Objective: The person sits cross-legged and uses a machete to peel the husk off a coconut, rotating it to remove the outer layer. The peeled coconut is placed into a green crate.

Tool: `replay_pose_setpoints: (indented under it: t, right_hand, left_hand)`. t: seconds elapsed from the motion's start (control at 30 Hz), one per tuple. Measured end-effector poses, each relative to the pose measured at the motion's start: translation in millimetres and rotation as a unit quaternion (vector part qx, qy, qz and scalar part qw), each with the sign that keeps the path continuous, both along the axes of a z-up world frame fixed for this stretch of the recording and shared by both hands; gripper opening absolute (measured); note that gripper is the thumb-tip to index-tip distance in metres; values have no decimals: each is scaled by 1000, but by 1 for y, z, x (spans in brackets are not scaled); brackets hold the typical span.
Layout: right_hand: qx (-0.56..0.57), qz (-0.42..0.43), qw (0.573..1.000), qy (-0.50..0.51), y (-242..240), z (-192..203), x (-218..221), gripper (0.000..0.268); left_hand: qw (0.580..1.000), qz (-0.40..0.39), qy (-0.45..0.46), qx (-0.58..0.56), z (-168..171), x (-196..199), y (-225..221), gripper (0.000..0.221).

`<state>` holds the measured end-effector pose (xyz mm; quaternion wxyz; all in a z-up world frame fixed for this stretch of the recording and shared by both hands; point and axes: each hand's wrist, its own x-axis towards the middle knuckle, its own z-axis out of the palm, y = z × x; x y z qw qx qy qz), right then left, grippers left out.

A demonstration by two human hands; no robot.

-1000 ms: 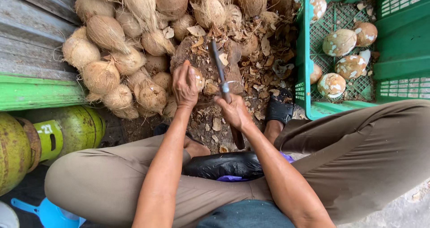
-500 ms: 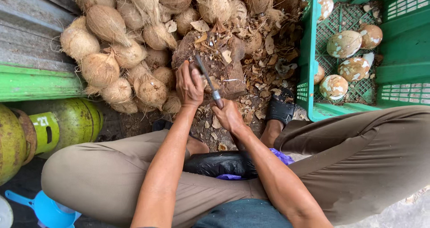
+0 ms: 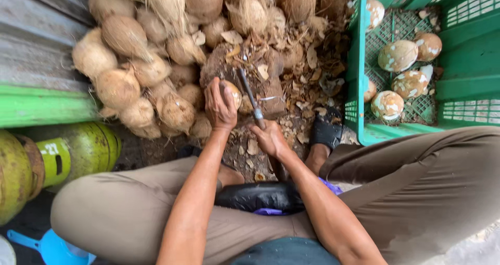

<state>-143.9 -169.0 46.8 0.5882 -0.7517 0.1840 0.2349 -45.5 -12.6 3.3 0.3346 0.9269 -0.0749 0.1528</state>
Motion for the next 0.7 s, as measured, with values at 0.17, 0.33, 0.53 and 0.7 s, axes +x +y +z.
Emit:
replay_pose_setpoints:
  t: [0.17, 0.33, 0.53, 0.7]
  right_hand:
    - [113, -121, 985, -58, 1, -14, -20, 32]
    - [52, -15, 997, 46, 2, -23, -16, 35]
    - [-4, 12, 1000, 10, 8, -26, -17, 39]
    - [-58, 18, 998, -6, 6, -20, -11, 48]
  left_hand:
    - [1000, 11, 27, -7, -9, -21, 6, 59]
    - [1000, 4, 19, 14, -14, -8, 1, 61]
    - [999, 15, 44, 27, -10, -10, 12, 71]
    - [997, -13, 77, -26, -5, 5, 3, 78]
